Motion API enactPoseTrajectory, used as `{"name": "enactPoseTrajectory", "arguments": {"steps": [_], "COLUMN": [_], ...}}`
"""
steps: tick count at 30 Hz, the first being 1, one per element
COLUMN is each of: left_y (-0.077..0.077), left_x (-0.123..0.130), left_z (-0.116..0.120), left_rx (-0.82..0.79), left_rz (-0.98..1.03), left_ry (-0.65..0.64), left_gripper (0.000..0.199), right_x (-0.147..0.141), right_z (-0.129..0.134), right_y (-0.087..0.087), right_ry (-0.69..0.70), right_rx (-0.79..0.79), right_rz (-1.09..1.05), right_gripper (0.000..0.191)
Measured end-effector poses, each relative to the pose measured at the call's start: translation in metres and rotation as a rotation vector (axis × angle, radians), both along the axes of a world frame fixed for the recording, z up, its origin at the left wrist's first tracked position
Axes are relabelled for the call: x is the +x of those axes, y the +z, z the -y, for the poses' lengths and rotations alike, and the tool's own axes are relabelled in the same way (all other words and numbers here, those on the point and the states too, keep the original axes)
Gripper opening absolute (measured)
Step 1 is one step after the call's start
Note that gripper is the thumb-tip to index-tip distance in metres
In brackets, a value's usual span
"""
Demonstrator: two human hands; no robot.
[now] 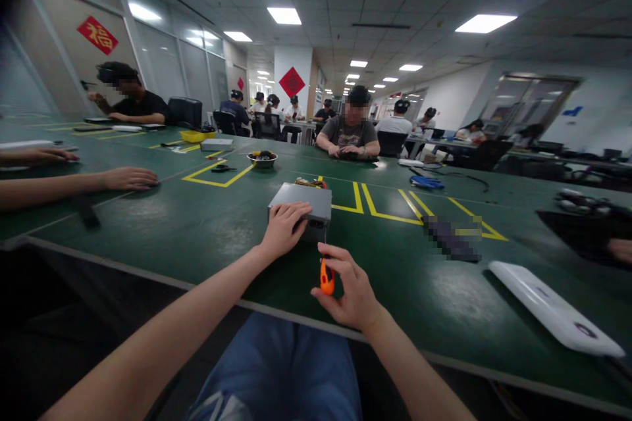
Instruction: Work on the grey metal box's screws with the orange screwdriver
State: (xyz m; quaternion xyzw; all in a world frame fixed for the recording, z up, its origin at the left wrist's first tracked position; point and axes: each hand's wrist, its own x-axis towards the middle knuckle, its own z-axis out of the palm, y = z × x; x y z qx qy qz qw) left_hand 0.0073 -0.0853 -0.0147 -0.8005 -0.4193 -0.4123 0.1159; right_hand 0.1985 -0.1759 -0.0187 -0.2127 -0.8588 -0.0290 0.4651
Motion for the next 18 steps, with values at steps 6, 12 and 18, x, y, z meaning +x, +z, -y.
{"name": "enactPoseTrajectory", "arguments": {"steps": [6, 12, 18], "left_y": [0.0012, 0.0009, 0.0027], "left_x": [0.0003, -0.0004, -0.0006], "left_z": [0.0012, 0.0013, 0.0041], "left_rx": [-0.006, -0.006, -0.004], "left_rz": [-0.001, 0.014, 0.012], "left_ry": [0.001, -0.018, -0.022], "left_gripper": [0.031, 0.028, 0.027], "right_x": [0.0028, 0.0017, 0.0014], "right_z": [0.0016, 0.0020, 0.0025], "right_y": [0.0013, 0.0030, 0.0014], "right_ry": [0.010, -0.002, 0.014], "right_rx": [-0.042, -0.004, -0.027], "right_rz": [0.014, 0.054, -0.011], "right_gripper": [0.045, 0.038, 0.040]}}
